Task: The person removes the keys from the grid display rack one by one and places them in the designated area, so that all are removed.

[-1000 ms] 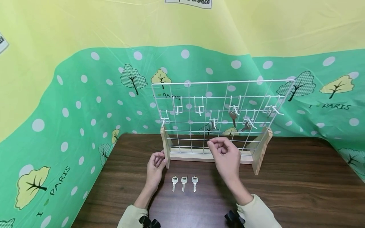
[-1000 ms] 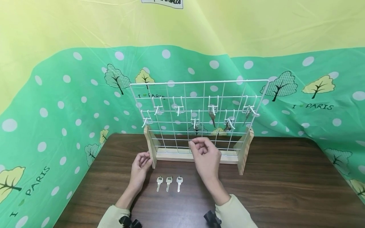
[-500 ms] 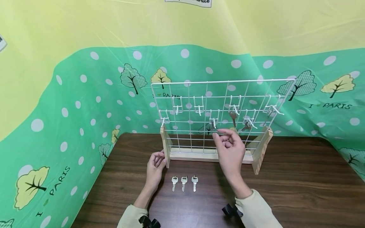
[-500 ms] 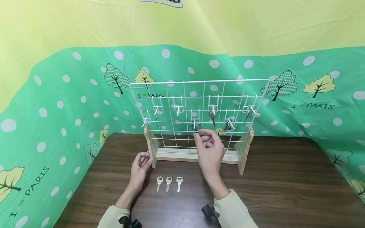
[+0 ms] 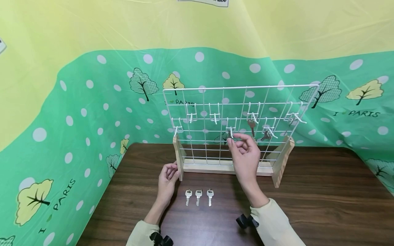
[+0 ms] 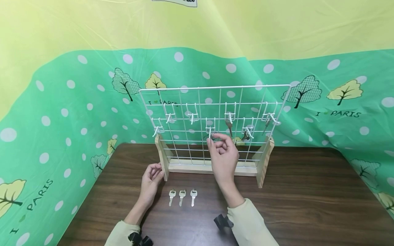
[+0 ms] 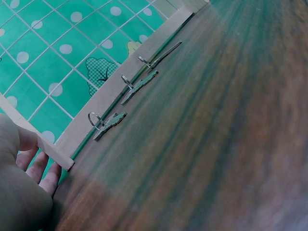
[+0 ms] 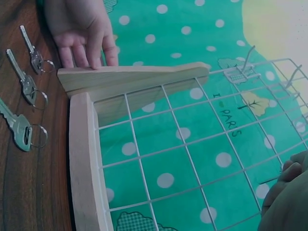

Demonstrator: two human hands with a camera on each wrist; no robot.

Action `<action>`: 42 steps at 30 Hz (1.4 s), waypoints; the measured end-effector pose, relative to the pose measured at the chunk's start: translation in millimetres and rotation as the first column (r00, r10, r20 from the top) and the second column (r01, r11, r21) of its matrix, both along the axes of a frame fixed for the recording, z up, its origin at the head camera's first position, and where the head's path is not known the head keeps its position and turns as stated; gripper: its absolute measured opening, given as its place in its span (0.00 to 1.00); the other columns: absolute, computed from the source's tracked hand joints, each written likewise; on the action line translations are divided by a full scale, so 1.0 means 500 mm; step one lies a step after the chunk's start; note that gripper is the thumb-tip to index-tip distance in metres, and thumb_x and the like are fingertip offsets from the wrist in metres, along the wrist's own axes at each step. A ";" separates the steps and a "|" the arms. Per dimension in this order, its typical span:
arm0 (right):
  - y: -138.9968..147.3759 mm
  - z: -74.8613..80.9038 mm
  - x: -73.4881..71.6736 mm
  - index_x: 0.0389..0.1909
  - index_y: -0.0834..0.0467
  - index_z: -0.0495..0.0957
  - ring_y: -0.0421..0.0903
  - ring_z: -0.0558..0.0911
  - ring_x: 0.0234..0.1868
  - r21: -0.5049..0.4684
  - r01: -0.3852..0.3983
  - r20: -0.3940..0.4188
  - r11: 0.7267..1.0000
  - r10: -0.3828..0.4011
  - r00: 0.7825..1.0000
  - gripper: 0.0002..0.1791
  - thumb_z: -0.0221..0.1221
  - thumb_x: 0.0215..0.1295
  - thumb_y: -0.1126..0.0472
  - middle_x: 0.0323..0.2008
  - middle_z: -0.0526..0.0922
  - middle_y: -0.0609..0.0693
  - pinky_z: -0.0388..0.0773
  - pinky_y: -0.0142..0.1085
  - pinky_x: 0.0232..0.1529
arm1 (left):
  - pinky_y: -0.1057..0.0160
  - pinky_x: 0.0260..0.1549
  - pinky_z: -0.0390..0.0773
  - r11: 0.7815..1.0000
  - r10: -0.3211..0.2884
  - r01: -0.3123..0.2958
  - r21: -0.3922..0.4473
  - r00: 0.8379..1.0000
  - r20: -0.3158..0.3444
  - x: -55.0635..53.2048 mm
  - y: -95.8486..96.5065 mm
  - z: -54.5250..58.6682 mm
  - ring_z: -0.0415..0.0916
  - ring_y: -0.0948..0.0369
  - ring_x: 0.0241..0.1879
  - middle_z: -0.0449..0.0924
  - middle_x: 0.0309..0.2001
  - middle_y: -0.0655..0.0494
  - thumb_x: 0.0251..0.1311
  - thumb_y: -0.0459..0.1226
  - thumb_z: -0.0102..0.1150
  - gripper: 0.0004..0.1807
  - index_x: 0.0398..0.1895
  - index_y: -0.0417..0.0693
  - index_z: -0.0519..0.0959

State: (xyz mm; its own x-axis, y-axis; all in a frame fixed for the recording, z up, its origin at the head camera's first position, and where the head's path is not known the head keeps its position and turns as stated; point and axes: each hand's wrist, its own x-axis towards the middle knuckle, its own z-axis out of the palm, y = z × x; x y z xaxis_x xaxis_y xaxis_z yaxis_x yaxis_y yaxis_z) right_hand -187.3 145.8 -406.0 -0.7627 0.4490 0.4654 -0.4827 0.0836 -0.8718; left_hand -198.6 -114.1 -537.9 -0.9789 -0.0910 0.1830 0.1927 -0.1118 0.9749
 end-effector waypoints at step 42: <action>0.000 0.049 0.023 0.55 0.76 0.84 0.36 0.71 0.18 -0.190 -0.173 0.076 0.966 0.190 0.979 0.12 0.64 0.75 0.77 0.33 0.86 0.47 0.69 0.23 0.18 | 0.70 0.69 0.77 1.000 0.008 -0.008 -0.003 1.000 0.009 -0.001 0.001 -0.001 0.77 0.51 0.73 0.77 0.72 0.28 0.74 0.18 0.57 0.10 0.54 0.21 0.71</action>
